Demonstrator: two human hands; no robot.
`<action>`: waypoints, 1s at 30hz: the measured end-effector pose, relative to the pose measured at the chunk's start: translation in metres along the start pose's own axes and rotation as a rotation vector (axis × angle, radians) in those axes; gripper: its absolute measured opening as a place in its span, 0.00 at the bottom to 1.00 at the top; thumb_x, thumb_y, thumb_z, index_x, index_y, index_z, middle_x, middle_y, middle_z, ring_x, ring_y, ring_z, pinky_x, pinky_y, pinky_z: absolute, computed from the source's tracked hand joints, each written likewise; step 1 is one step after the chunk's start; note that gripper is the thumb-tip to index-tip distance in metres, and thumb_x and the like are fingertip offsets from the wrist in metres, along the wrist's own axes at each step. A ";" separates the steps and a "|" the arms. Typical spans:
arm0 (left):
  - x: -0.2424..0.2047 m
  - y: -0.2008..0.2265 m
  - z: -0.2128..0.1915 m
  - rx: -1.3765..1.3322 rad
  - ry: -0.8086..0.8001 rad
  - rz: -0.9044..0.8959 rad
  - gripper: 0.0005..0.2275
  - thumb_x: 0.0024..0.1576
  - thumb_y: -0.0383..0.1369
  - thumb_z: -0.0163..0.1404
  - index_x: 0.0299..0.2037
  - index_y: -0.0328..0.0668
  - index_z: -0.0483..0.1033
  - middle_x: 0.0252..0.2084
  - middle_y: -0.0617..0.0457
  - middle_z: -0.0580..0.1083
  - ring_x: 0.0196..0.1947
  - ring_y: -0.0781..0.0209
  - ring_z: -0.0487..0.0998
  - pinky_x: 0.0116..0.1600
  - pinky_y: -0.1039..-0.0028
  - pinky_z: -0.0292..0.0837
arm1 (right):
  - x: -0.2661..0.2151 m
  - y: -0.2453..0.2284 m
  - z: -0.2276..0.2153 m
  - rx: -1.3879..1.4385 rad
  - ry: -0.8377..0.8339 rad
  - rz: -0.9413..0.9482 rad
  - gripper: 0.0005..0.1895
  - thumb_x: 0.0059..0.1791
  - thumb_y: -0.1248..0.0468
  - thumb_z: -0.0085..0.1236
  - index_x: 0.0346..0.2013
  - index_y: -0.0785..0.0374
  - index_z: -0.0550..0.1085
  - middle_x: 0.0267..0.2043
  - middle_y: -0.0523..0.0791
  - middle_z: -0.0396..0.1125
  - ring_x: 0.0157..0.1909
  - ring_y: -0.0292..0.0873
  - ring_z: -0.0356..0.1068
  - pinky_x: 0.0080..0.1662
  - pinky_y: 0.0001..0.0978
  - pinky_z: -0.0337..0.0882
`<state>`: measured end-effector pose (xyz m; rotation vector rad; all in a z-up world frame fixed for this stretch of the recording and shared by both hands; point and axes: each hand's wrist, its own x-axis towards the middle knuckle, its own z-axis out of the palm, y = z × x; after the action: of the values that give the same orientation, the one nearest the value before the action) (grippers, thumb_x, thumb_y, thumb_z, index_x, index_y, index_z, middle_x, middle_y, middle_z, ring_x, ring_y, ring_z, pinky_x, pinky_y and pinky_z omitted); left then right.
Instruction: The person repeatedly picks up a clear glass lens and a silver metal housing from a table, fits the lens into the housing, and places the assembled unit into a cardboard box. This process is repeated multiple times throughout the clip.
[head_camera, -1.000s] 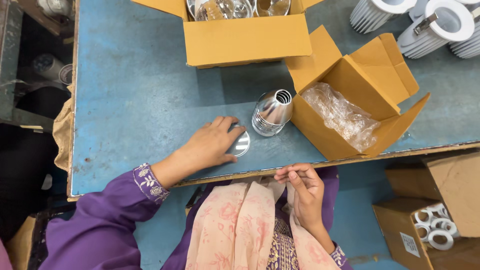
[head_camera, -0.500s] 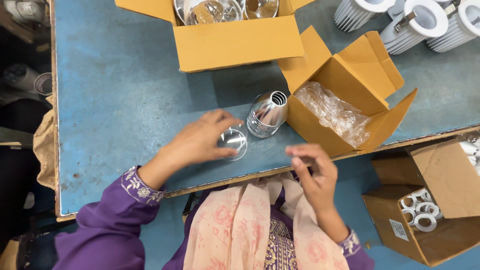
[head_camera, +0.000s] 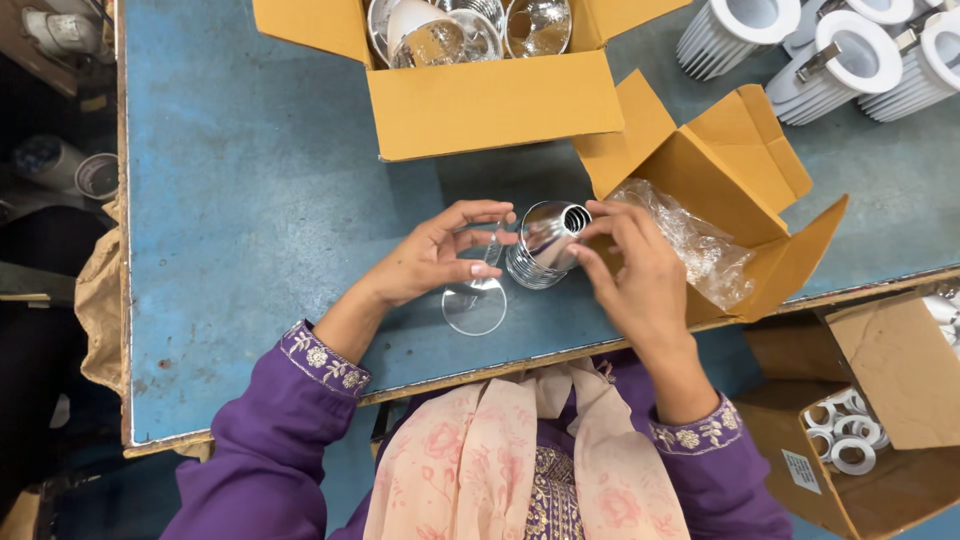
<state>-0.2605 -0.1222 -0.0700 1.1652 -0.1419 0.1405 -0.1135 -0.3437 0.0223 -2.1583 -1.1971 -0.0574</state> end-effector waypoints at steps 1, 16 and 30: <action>0.000 -0.002 0.000 0.023 -0.009 0.012 0.30 0.59 0.23 0.56 0.71 0.38 0.58 0.73 0.46 0.59 0.72 0.46 0.65 0.65 0.60 0.74 | 0.001 0.001 0.000 0.013 0.012 -0.027 0.12 0.48 0.62 0.67 0.43 0.59 0.75 0.58 0.42 0.71 0.48 0.43 0.76 0.44 0.32 0.76; -0.002 0.003 -0.004 -0.062 -0.005 0.028 0.31 0.60 0.26 0.58 0.72 0.40 0.57 0.74 0.43 0.59 0.72 0.46 0.66 0.65 0.54 0.77 | 0.017 0.002 -0.021 0.186 -0.116 -0.065 0.12 0.47 0.67 0.69 0.39 0.65 0.73 0.61 0.48 0.68 0.49 0.40 0.74 0.44 0.29 0.76; -0.009 0.003 0.035 0.136 -0.073 0.172 0.29 0.58 0.25 0.63 0.70 0.45 0.66 0.74 0.47 0.60 0.75 0.49 0.66 0.71 0.56 0.76 | -0.086 0.000 0.020 0.850 0.131 0.062 0.11 0.49 0.69 0.66 0.38 0.66 0.70 0.69 0.53 0.58 0.70 0.46 0.63 0.66 0.39 0.69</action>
<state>-0.2716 -0.1532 -0.0553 1.2933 -0.3018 0.2627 -0.1688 -0.3964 -0.0220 -1.4109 -0.8551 0.2843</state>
